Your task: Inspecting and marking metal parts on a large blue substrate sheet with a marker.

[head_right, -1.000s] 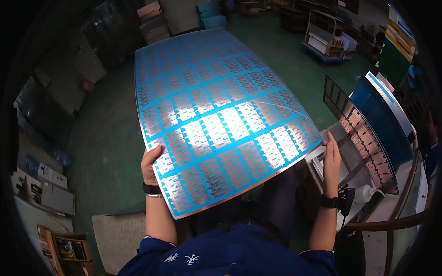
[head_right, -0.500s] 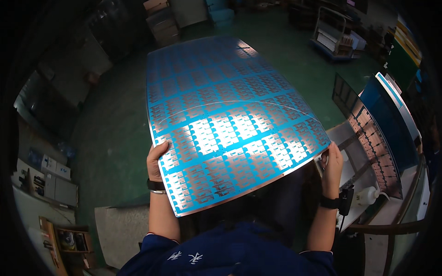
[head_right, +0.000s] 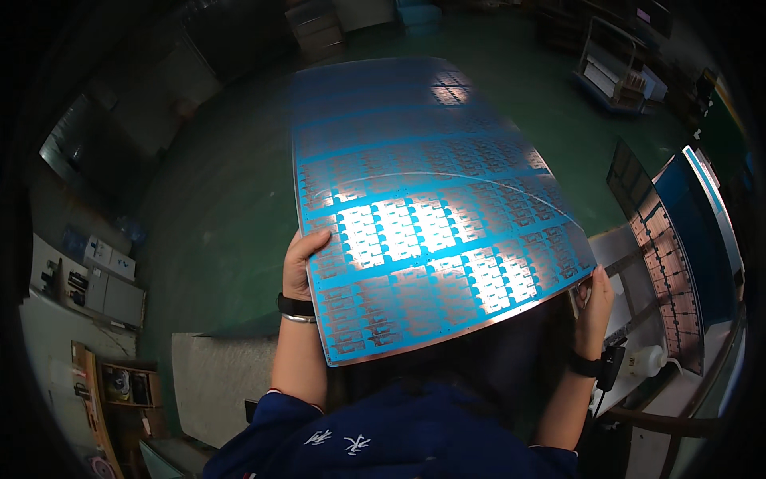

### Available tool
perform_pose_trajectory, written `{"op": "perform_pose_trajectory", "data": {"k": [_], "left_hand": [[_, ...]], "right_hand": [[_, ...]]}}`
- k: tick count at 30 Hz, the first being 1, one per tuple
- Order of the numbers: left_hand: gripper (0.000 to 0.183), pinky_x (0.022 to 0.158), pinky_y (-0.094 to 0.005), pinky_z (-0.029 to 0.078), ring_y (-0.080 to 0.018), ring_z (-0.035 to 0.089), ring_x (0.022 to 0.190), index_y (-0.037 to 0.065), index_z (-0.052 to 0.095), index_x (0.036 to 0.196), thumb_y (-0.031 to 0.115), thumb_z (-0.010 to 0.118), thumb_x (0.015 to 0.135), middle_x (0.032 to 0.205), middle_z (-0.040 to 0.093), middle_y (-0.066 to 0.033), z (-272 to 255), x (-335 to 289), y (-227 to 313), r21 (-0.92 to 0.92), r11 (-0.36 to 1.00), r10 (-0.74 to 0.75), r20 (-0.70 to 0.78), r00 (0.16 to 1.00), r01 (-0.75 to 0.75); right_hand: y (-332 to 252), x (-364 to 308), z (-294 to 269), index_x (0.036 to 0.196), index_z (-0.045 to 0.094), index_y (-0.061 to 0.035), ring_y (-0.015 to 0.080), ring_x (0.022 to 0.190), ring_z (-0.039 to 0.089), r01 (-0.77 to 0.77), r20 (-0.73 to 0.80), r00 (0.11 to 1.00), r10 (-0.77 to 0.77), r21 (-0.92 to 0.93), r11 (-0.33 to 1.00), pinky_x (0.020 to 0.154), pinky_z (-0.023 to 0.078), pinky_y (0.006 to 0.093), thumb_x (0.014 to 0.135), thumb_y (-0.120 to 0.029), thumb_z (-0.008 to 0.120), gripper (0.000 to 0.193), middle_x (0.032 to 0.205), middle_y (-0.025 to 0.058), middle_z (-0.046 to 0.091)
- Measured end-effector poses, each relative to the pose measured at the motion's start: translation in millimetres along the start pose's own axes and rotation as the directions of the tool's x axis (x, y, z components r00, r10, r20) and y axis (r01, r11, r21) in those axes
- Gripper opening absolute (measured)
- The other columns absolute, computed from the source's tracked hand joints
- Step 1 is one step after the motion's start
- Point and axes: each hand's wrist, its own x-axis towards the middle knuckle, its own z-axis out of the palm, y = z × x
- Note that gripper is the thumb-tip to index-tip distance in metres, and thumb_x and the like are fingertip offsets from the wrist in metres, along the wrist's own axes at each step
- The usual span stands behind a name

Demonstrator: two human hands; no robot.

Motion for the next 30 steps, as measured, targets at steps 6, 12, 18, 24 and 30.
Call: {"op": "perform_pose_trajectory", "data": {"k": [6,12,18,24,30], "left_hand": [[0.039,0.069,-0.0336,0.055,-0.0247,0.062,0.087,-0.007,0.044,0.113,0.002,0.053,0.076,0.099,0.058,-0.0201,-6.3,2.2,-3.6,0.028,0.999,-0.038,0.005,0.999,0.038],[0.042,0.071,-0.0281,0.051,-0.0195,0.061,0.087,-0.007,0.043,0.115,0.009,0.056,0.078,0.101,0.058,-0.0162,-0.8,1.9,-3.5,0.115,0.992,-0.051,0.033,0.998,0.047],[0.043,0.072,-0.0286,0.051,-0.0200,0.061,0.087,-0.007,0.042,0.116,0.008,0.056,0.078,0.101,0.058,-0.0165,-6.9,4.9,-4.9,0.138,0.989,-0.066,0.044,0.997,0.059],[0.044,0.070,-0.0288,0.053,-0.0201,0.061,0.086,-0.007,0.042,0.115,0.008,0.057,0.077,0.100,0.058,-0.0168,-2.5,7.7,-8.7,0.119,0.991,-0.060,0.002,0.998,0.059],[0.039,0.067,-0.0284,0.053,-0.0197,0.062,0.082,-0.007,0.044,0.111,0.007,0.056,0.077,0.096,0.058,-0.0163,-11.8,10.0,-8.3,0.131,0.989,-0.067,-0.010,0.998,0.067]], "right_hand": [[19.8,-0.3,-4.2,0.079,0.051,-0.0091,0.0007,0.046,0.030,-0.083,-0.009,0.997,0.083,-0.076,0.994,0.038,0.019,0.0162,0.094,-0.031,0.038,0.029,0.057,-0.0062,0.037],[36.2,-0.4,-11.4,0.077,0.050,-0.0100,0.0016,0.044,0.031,-0.086,0.094,0.991,0.093,-0.072,0.994,0.038,0.020,0.0172,0.093,-0.030,0.040,0.028,0.055,-0.0057,0.037],[45.0,0.0,-12.3,0.076,0.049,-0.0105,0.0020,0.042,0.030,-0.135,0.073,0.988,0.138,-0.046,0.990,0.037,0.020,0.0175,0.094,-0.030,0.040,0.028,0.053,-0.0057,0.036],[40.4,-4.5,-15.4,0.078,0.050,-0.0122,0.0003,0.047,0.030,-0.144,0.091,0.985,0.146,-0.030,0.989,0.040,0.020,0.0158,0.093,-0.031,0.042,0.025,0.057,-0.0076,0.035],[32.9,-10.0,-10.4,0.077,0.050,-0.0111,0.0006,0.049,0.032,-0.199,0.009,0.980,0.199,-0.035,0.979,0.041,0.022,0.0155,0.093,-0.031,0.042,0.026,0.060,-0.0068,0.036]]}}
